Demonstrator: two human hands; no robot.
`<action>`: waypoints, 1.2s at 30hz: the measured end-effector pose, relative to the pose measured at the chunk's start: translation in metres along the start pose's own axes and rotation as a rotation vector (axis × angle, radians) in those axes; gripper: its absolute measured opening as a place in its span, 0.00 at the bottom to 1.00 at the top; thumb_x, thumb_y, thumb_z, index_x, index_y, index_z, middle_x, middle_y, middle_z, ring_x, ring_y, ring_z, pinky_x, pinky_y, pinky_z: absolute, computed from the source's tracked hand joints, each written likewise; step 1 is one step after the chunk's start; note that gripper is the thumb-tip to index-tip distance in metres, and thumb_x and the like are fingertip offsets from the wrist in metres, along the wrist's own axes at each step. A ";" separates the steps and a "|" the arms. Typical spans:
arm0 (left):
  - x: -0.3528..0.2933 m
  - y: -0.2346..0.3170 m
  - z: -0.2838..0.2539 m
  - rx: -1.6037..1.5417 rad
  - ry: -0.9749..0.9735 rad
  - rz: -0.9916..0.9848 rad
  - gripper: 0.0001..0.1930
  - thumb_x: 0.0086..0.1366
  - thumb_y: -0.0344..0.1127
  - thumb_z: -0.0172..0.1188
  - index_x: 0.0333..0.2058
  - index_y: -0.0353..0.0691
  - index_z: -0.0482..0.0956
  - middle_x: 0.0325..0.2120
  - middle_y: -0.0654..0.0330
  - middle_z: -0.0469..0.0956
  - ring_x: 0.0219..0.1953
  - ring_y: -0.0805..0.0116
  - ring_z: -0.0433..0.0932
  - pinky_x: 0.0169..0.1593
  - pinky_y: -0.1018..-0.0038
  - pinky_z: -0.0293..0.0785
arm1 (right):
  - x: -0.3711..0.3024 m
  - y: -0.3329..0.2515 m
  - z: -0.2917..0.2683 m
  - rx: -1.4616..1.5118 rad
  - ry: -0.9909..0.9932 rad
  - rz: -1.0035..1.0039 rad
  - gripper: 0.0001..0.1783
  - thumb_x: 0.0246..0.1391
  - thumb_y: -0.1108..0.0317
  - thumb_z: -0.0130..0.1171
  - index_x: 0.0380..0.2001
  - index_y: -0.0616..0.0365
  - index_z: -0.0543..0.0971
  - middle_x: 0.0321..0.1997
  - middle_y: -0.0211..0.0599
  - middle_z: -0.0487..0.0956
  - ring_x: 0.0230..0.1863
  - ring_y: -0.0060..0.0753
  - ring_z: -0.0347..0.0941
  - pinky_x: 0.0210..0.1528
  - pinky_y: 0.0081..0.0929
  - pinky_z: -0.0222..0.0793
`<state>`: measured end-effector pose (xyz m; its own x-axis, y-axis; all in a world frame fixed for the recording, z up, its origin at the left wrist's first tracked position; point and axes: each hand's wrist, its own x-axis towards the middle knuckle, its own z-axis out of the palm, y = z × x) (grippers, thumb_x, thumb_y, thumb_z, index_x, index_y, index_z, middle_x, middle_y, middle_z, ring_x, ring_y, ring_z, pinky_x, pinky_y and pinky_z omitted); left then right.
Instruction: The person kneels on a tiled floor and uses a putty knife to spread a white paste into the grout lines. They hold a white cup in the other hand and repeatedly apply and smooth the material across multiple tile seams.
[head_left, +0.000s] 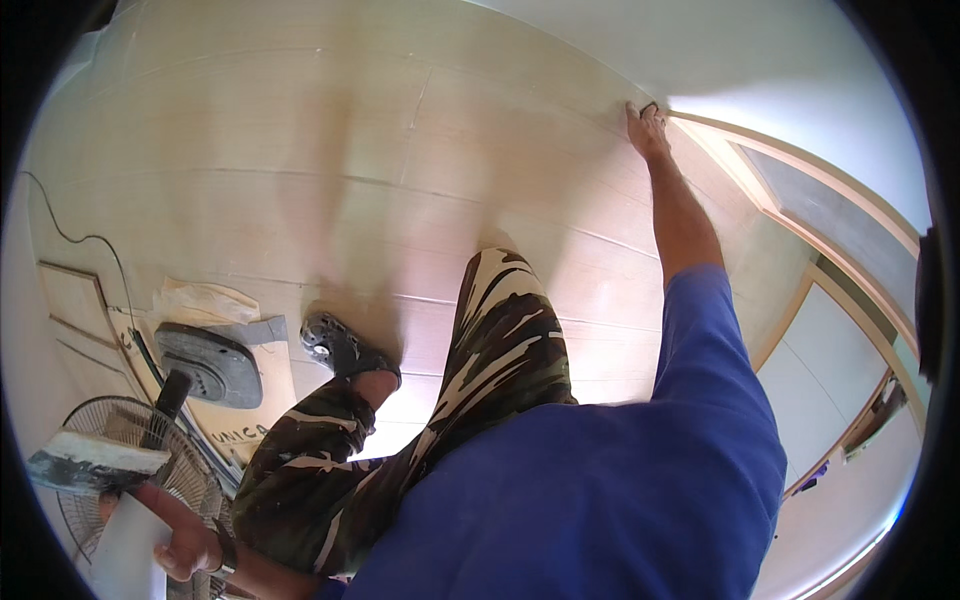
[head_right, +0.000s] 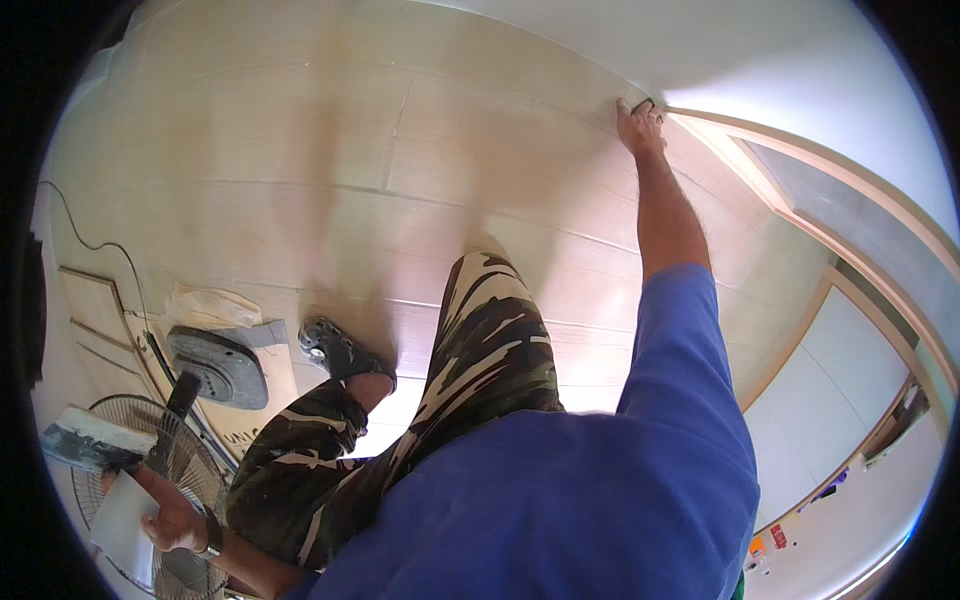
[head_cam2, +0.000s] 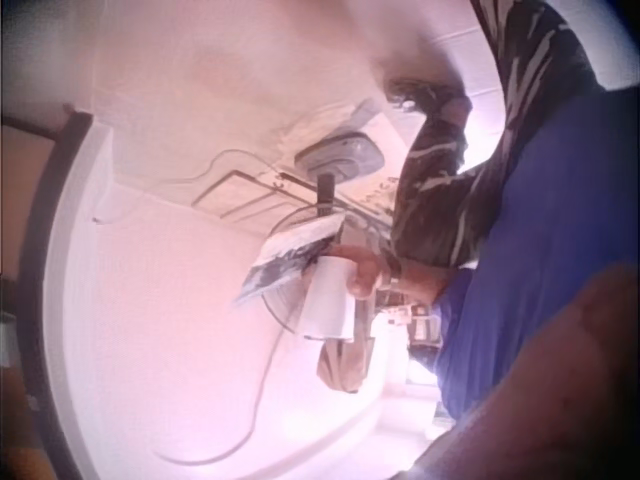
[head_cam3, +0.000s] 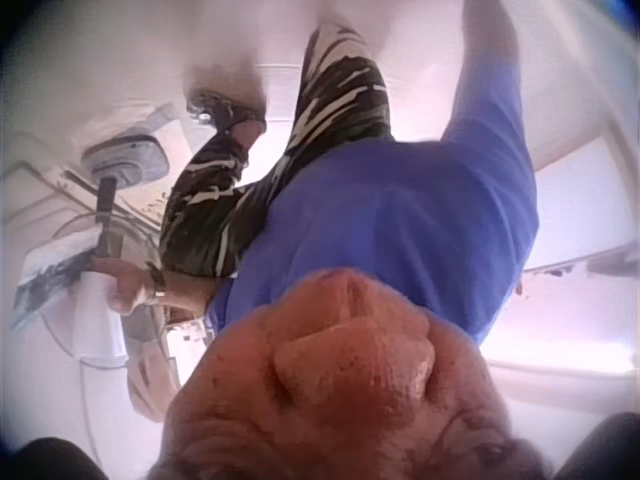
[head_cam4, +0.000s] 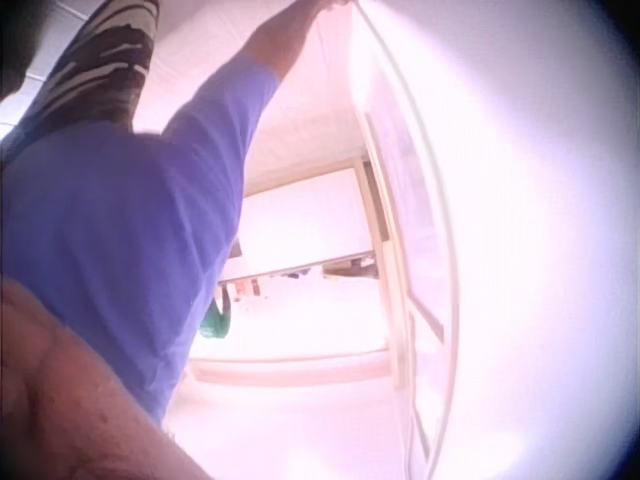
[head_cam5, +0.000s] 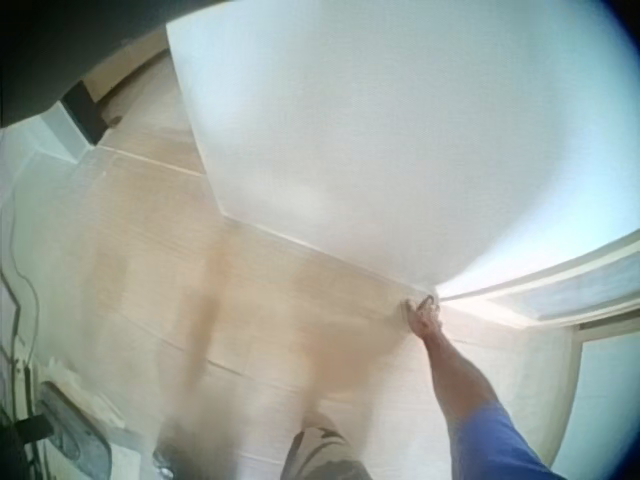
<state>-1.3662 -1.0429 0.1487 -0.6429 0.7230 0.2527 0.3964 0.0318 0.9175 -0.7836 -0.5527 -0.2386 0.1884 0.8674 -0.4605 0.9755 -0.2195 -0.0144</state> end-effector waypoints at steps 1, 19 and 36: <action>-0.001 0.005 -0.004 0.043 -0.001 -0.005 0.37 0.46 0.48 0.55 0.53 0.31 0.63 0.52 0.51 0.64 0.57 0.54 0.59 0.62 0.61 0.47 | -0.022 -0.032 -0.004 0.125 -0.007 0.128 0.51 0.51 0.34 0.38 0.64 0.64 0.41 0.69 0.52 0.40 0.70 0.52 0.35 0.65 0.56 0.37; -0.018 -0.005 -0.022 0.152 0.046 0.073 0.39 0.44 0.49 0.54 0.53 0.27 0.62 0.51 0.46 0.65 0.56 0.52 0.60 0.61 0.58 0.50 | -0.080 -0.350 0.066 -0.078 0.111 -0.689 0.47 0.54 0.37 0.35 0.64 0.65 0.43 0.69 0.51 0.39 0.70 0.50 0.30 0.64 0.62 0.30; -0.049 -0.002 -0.051 0.118 0.090 0.044 0.41 0.45 0.52 0.54 0.54 0.29 0.61 0.54 0.49 0.62 0.59 0.55 0.56 0.61 0.60 0.48 | -0.107 -0.465 0.072 0.041 0.120 -0.892 0.45 0.54 0.41 0.41 0.64 0.61 0.44 0.71 0.42 0.38 0.71 0.44 0.29 0.66 0.52 0.27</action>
<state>-1.3684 -1.1136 0.1496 -0.6771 0.6611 0.3233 0.4967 0.0865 0.8636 -1.2660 -0.5756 -0.2464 -0.6236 0.7637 -0.1669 0.7606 0.5435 -0.3550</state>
